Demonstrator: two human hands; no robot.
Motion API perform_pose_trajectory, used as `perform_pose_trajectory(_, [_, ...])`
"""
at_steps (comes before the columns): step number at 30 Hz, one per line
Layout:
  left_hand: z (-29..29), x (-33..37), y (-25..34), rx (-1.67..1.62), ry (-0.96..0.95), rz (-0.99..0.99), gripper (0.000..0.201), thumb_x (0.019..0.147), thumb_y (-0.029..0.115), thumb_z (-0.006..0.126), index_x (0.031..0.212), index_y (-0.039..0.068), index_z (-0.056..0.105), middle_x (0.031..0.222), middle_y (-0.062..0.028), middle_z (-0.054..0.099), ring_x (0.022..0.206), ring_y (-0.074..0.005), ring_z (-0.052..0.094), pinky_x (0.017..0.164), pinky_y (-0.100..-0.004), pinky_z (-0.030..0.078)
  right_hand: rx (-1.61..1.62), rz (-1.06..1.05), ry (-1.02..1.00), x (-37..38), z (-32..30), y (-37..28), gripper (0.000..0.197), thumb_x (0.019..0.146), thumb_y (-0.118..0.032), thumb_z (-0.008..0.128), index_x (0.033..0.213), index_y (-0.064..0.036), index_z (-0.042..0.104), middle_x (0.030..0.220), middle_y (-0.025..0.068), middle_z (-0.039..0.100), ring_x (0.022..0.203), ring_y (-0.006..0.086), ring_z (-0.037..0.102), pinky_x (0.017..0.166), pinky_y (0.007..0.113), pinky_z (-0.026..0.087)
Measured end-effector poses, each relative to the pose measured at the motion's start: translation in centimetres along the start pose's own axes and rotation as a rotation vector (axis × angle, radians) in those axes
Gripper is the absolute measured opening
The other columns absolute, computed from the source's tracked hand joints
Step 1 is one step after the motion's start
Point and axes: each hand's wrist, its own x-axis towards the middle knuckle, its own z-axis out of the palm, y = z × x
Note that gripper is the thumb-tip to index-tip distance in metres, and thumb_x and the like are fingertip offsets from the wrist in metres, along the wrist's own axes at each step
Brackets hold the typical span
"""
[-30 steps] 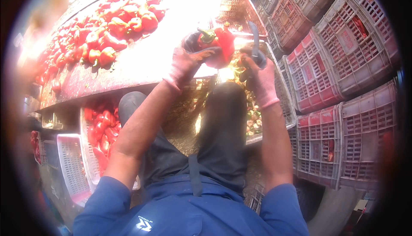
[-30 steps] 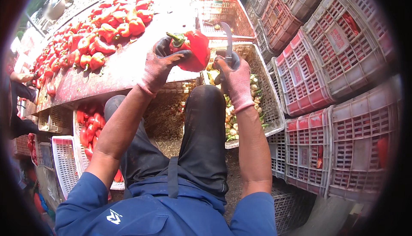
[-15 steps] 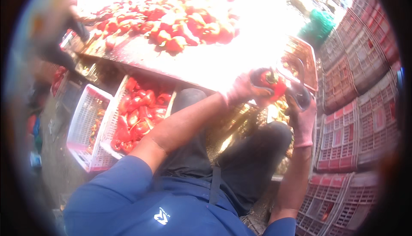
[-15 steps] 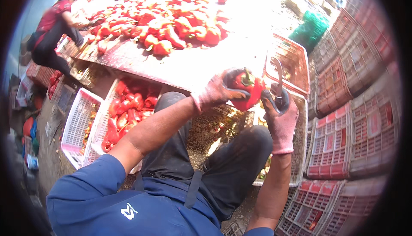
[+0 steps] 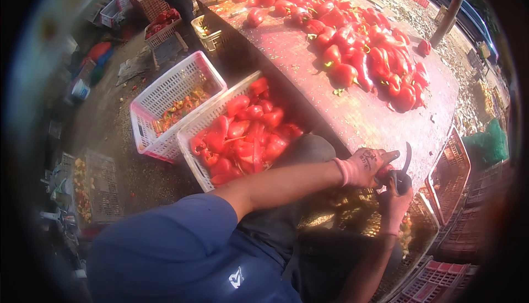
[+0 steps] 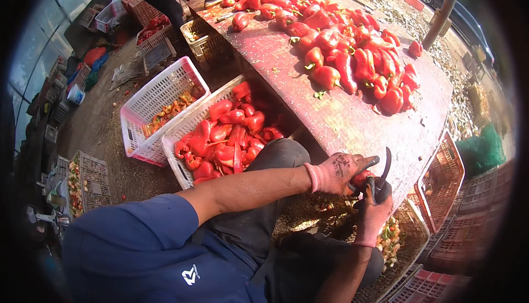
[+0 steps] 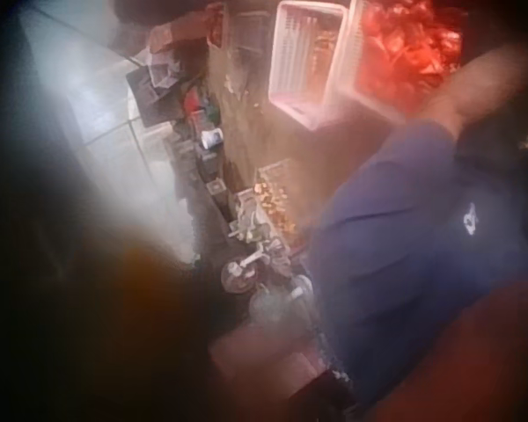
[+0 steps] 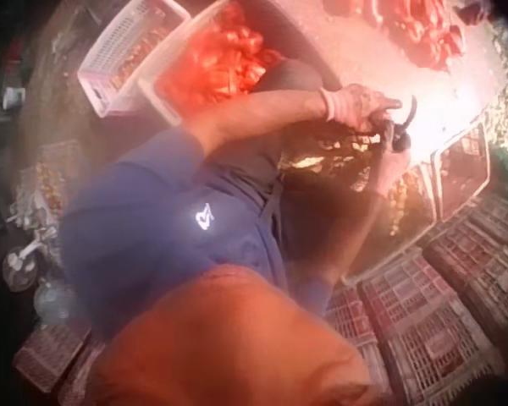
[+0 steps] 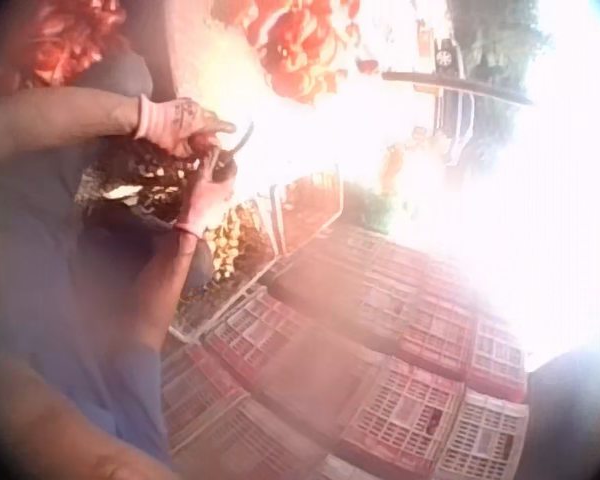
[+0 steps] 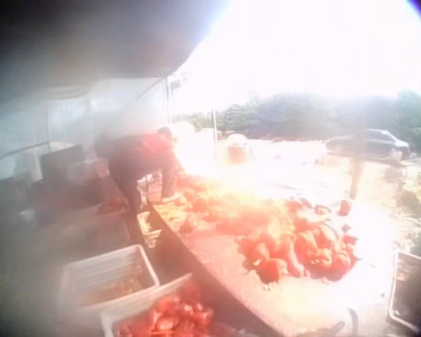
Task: The person uses a knife to remove the stems and cores from red peppers by hand before placing the peppers into a plastic crate.
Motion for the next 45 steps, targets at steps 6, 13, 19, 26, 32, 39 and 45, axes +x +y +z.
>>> perform_pose_trajectory(6, [0.3,0.5,-0.2,0.116,-0.094,-0.040,0.103,0.074,0.032,0.083,0.153,-0.003,0.028,0.121,-0.0241,0.062,0.112,-0.0384,0.063,0.097,-0.0445,0.050,0.255,0.340,0.012,0.3,1.0,-2.3,0.026,0.097,-0.015,0.063,0.118,0.0002,0.062,0.096,0.0095,0.068,0.067,0.0167,0.065,0.051,0.027,0.049])
perform_pose_trajectory(13, [1.6,0.6,-0.4,0.113,-0.005,0.030,0.088,0.076,0.030,0.082,0.146,0.005,0.035,0.104,-0.0161,0.068,0.100,-0.0366,0.068,0.086,-0.0451,0.053,0.317,0.273,0.043,0.0,0.2,-0.4,0.026,0.097,-0.016,0.062,0.116,0.0014,0.062,0.097,0.0088,0.068,0.068,0.0159,0.064,0.052,0.028,0.048])
perform_pose_trajectory(19, [1.0,1.0,0.6,0.088,-0.115,-0.007,0.101,0.071,0.034,0.084,0.151,0.001,0.032,0.121,-0.0219,0.064,0.110,-0.0379,0.065,0.095,-0.0451,0.051,0.297,0.382,0.068,-0.8,-0.6,-0.4,0.022,0.098,-0.016,0.063,0.114,-0.0003,0.063,0.095,0.0078,0.068,0.064,0.0147,0.063,0.051,0.027,0.048])
perform_pose_trajectory(26, [1.1,0.4,0.2,0.059,-0.119,0.043,0.099,0.072,0.036,0.083,0.151,0.000,0.034,0.121,-0.0230,0.064,0.111,-0.0387,0.065,0.097,-0.0443,0.051,0.108,0.314,0.037,-1.4,-0.6,-1.7,0.023,0.097,-0.016,0.060,0.110,0.0020,0.066,0.100,0.0106,0.068,0.087,0.0188,0.062,0.081,0.033,0.051])
perform_pose_trajectory(32, [2.5,-0.2,0.5,0.202,0.010,0.074,0.103,0.072,0.039,0.083,0.152,-0.001,0.032,0.130,-0.0198,0.058,0.118,-0.0354,0.060,0.100,-0.0428,0.049,0.235,0.267,0.198,-1.3,-0.4,-0.1,0.018,0.098,-0.016,0.063,0.106,-0.0004,0.064,0.085,0.0077,0.067,0.054,0.0146,0.059,0.044,0.029,0.047])
perform_pose_trajectory(39, [4.6,-1.2,2.8,0.595,-0.030,0.055,0.093,0.076,0.030,0.074,0.151,-0.006,0.034,0.125,-0.0198,0.056,0.114,-0.0293,0.058,0.098,-0.0381,0.048,0.337,0.368,0.140,-1.2,-0.4,2.3,0.027,0.096,-0.026,0.064,0.101,0.0011,0.066,0.080,0.0057,0.066,0.065,0.0142,0.061,0.055,0.027,0.048])
perform_pose_trajectory(45, [4.8,-0.9,3.1,0.516,-0.076,-0.078,0.093,0.074,0.026,0.078,0.151,-0.004,0.035,0.130,-0.0195,0.055,0.116,-0.0324,0.059,0.099,-0.0390,0.049,0.274,0.396,0.118,-1.4,0.7,2.4,0.027,0.096,-0.025,0.062,0.096,0.0012,0.067,0.074,0.0043,0.064,0.060,0.0127,0.056,0.055,0.029,0.045])
